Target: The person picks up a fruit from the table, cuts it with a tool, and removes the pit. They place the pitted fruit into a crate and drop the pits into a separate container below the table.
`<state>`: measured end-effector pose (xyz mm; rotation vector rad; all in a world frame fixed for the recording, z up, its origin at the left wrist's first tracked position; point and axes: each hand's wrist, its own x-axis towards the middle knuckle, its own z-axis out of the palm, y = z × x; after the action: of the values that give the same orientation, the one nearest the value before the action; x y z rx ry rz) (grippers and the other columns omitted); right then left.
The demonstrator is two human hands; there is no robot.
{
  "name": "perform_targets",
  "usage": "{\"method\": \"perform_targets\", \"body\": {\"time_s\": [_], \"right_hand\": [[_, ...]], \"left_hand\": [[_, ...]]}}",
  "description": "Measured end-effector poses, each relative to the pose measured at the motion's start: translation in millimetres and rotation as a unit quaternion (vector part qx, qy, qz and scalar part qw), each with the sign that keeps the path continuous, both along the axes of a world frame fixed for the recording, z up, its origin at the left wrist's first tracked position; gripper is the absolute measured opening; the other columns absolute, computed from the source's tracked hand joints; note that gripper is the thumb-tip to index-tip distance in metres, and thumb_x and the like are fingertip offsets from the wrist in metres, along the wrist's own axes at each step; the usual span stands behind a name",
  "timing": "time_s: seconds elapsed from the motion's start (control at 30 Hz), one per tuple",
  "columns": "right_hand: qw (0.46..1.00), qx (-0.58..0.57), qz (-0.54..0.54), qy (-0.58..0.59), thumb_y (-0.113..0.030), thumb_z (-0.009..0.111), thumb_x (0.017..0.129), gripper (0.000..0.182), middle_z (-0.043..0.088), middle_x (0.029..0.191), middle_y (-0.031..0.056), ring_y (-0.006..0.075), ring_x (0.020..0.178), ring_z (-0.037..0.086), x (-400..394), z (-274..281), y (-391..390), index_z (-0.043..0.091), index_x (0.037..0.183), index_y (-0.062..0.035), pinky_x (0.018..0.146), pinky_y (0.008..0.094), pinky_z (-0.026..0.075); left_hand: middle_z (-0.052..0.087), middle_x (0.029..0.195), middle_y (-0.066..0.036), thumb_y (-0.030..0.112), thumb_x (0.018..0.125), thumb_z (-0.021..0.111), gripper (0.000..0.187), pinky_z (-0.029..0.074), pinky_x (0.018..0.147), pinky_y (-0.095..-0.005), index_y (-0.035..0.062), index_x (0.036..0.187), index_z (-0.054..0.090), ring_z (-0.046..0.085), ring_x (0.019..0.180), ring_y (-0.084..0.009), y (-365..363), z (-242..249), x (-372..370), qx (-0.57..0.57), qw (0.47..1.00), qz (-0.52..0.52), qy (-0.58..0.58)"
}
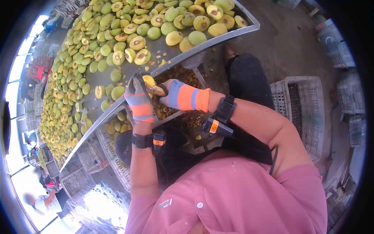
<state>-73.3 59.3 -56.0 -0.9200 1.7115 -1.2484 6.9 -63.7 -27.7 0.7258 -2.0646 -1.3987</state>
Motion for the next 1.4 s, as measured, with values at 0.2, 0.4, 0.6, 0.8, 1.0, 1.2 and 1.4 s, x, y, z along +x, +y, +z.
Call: {"method": "perform_targets", "body": {"time_s": [0.2,0.4,0.6,0.8,1.0,1.2,1.4], "right_hand": [[0.981,-0.011,0.052,-0.189,-0.017,0.061,0.083,0.021,0.06,0.066,0.0076,0.0166,0.063,0.06,-4.8,1.0,13.0,0.063,0.092,0.0011,0.054,0.0308,0.047],[0.788,0.013,0.206,-0.58,-0.018,0.055,0.091,0.019,0.05,0.058,-0.0008,0.0086,0.049,0.05,-20.5,3.9,24.8,0.061,0.094,-0.0003,0.04,0.0206,0.037],[0.723,0.016,0.305,-0.619,-0.019,0.058,0.09,0.021,0.042,0.053,-0.0047,0.0029,0.039,0.036,-22.6,24.0,28.5,0.062,0.096,0.0007,0.034,0.0193,0.025],[0.99,0.14,0.029,0.003,-0.028,0.067,0.082,0.033,0.061,0.066,0.0055,0.0151,0.057,0.056,-24.0,33.7,26.3,0.064,0.095,0.0023,0.053,0.0314,0.046],[0.982,0.01,-0.101,-0.16,-0.033,0.071,0.082,0.032,0.06,0.073,-0.0003,0.0089,0.062,0.054,-21.0,12.2,5.4,0.064,0.096,-0.0042,0.055,0.0247,0.044],[0.874,-0.057,-0.139,-0.462,-0.026,0.063,0.089,0.02,0.062,0.073,-0.0016,0.0093,0.054,0.059,-17.4,20.4,-3.8,0.063,0.101,-0.0102,0.047,0.0251,0.047],[0.97,-0.056,-0.13,-0.198,-0.013,0.067,0.085,0.021,0.065,0.087,0.006,0.0134,0.075,0.063,-50.5,-76.9,-8.7,0.062,0.102,-0.0017,0.064,0.0267,0.051]], "left_hand": [[0.065,0.09,-0.008,0.014,0.095,0.045,0.025,0.047,0.067,-0.0291,-0.0024,0.101,0.063,0.059,0.078,-0.0146,6.8,3.5,2.0,0.005,0.999,-0.018,0.039],[0.064,0.096,-0.009,0.012,0.094,0.048,0.022,0.047,0.078,-0.0289,-0.0019,0.106,0.06,0.058,0.087,-0.0156,9.2,23.6,5.8,-0.079,0.987,-0.111,0.082],[0.061,0.106,-0.019,-0.004,0.079,0.051,0.038,0.049,0.083,-0.0351,-0.0018,0.117,0.055,0.061,0.092,-0.0321,1.4,14.4,4.7,-0.204,0.967,-0.124,0.091],[0.061,0.108,-0.018,-0.001,0.085,0.05,0.036,0.049,0.084,-0.0358,-0.004,0.12,0.051,0.061,0.093,-0.03,-8.3,18.0,13.8,-0.06,0.996,-0.025,0.059],[0.052,0.12,-0.011,0.028,0.1,0.035,0.04,0.044,0.091,-0.0318,0.0009,0.127,0.047,0.052,0.108,-0.0192,4.0,15.8,6.2,-0.051,0.992,-0.014,0.114],[0.053,0.119,-0.017,0.007,0.089,0.047,0.036,0.037,0.1,-0.0388,-0.0006,0.124,0.049,0.049,0.113,-0.0308,9.7,15.8,5.5,-0.182,0.97,-0.12,0.104],[0.062,0.098,-0.015,0.006,0.084,0.056,0.027,0.046,0.086,-0.0376,-0.0001,0.111,0.056,0.06,0.092,-0.0302,-1.0,9.4,7.4,0.054,0.994,-0.058,0.075]]}}
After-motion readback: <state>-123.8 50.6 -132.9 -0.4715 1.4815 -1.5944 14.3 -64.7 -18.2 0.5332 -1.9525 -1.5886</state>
